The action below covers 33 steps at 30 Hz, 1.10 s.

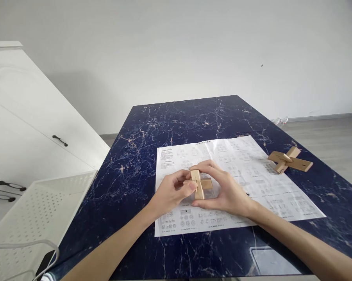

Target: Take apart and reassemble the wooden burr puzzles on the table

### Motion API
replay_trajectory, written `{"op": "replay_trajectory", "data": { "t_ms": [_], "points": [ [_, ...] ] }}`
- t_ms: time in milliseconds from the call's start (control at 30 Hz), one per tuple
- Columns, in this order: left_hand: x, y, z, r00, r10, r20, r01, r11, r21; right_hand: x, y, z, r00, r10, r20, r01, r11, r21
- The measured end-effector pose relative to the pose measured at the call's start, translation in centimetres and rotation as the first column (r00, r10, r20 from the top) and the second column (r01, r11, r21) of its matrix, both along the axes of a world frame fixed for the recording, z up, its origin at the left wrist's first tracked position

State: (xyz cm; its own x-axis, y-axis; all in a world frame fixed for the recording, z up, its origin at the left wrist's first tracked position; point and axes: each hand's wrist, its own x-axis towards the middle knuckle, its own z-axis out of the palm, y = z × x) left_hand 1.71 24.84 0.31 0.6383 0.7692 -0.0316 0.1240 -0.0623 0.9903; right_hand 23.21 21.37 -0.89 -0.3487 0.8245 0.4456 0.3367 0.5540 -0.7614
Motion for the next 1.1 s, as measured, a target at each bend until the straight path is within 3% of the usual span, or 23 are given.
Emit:
{"op": "replay_trajectory", "data": {
  "t_ms": [133, 233, 333, 467, 600, 867, 1000, 1100],
  "points": [
    [-0.5, 0.4, 0.2, 0.992, 0.093, -0.079, -0.068, 0.959, 0.274, 0.9, 0.4, 0.6, 0.981, 0.147, -0.130, -0.161, 0.981, -0.109],
    [-0.7, 0.5, 0.1, 0.971, 0.187, -0.147, -0.095, 0.871, 0.482, 1.0, 0.4, 0.8, 0.991, 0.039, -0.127, -0.048, 0.997, -0.066],
    [-0.8, 0.4, -0.1, 0.959, 0.217, -0.181, -0.072, 0.807, 0.586, 0.6, 0.2, 0.6, 0.996, -0.090, 0.001, 0.090, 0.996, 0.002],
    [-0.6, 0.2, -0.4, 0.959, 0.195, -0.206, -0.027, 0.785, 0.619, 0.3, -0.2, 0.7, 0.989, -0.113, 0.092, 0.110, 0.993, 0.040],
    [-0.4, 0.1, -0.2, 0.955, 0.176, -0.239, 0.010, 0.785, 0.620, 0.3, 0.0, 0.8, 0.983, -0.082, 0.164, 0.086, 0.996, -0.016],
    [-0.1, 0.0, -1.2, 0.941, 0.216, -0.260, -0.009, 0.785, 0.620, -0.3, 0.1, -0.2, 0.987, -0.125, 0.106, 0.137, 0.984, -0.114],
    [-0.1, 0.0, -1.7, 0.942, 0.236, -0.237, -0.027, 0.760, 0.649, -0.7, -0.3, -0.7, 0.983, -0.163, 0.084, 0.170, 0.983, -0.071],
    [-0.2, 0.0, -1.7, 0.944, 0.231, -0.234, -0.022, 0.755, 0.655, -0.8, -0.5, -0.7, 0.975, -0.189, 0.115, 0.187, 0.982, 0.031]
  ]
}}
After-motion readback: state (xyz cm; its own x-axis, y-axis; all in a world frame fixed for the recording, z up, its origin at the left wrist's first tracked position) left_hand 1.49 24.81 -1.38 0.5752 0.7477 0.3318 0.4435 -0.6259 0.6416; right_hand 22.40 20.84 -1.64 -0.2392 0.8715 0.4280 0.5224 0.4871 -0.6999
